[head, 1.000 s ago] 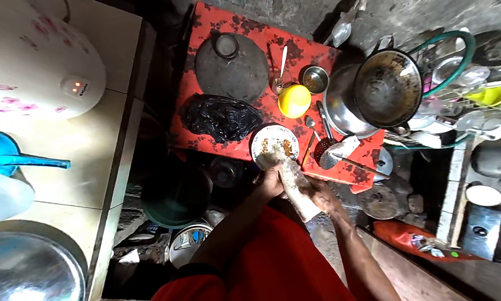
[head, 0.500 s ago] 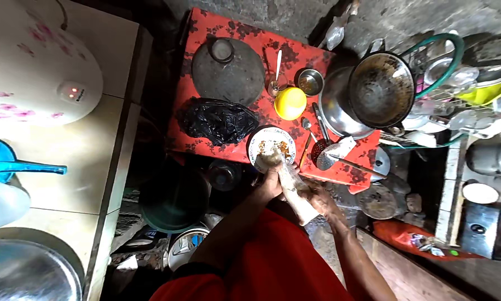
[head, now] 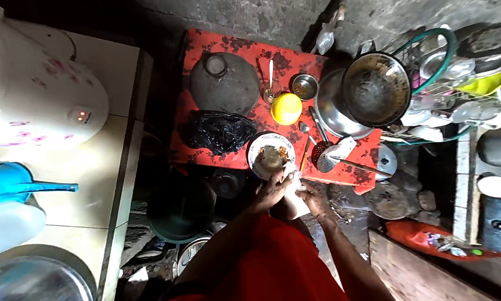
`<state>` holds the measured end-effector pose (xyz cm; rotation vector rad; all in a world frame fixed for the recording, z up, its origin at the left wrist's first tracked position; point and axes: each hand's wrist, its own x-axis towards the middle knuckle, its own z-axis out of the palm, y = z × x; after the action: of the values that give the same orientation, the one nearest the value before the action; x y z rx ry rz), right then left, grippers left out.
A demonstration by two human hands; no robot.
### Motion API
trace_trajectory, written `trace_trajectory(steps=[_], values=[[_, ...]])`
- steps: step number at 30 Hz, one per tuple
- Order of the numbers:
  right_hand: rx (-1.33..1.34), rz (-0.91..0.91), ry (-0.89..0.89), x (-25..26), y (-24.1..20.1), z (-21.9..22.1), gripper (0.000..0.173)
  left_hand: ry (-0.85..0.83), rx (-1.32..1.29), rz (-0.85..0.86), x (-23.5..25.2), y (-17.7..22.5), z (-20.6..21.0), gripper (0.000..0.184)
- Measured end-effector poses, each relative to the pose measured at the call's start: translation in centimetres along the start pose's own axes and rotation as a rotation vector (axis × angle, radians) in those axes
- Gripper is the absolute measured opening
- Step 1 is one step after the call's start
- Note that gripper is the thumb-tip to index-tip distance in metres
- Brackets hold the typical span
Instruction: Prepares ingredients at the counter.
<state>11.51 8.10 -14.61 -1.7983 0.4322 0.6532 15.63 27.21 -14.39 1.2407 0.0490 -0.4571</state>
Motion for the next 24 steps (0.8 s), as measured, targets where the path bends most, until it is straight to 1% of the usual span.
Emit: trace_trajectory(steps=[4,7,9,12,15,17,21,24], values=[[0.041,-0.213,0.026,0.3,-1.0,1.1,0.042,-0.019,0.113,0.099,-1.1,1.8,-0.3,0.031],[-0.01,-0.416,0.031,0.9,-2.9,2.0,0.045,-0.044,0.189,0.184,-1.1,4.8,-0.8,0.038],[-0.024,-0.549,0.033,1.6,-4.5,2.9,0.045,-0.05,0.226,0.286,-0.7,7.0,-1.5,0.044],[0.005,-0.665,0.059,2.9,-7.5,4.6,0.042,-0.02,0.292,0.428,0.1,10.2,-3.0,0.044],[0.059,-0.677,0.072,4.3,-10.4,6.4,0.041,0.002,0.365,0.546,1.0,12.3,-5.1,0.035],[0.069,-0.664,0.063,5.5,-12.1,7.8,0.041,0.012,0.427,0.587,1.4,13.4,-6.4,0.035],[0.096,-0.669,0.034,7.6,-14.9,10.9,0.041,0.127,0.504,0.576,1.7,14.7,-9.3,0.039],[0.21,-0.655,-0.035,8.4,-16.1,13.2,0.041,0.221,0.479,0.577,1.6,15.1,-10.6,0.034]])
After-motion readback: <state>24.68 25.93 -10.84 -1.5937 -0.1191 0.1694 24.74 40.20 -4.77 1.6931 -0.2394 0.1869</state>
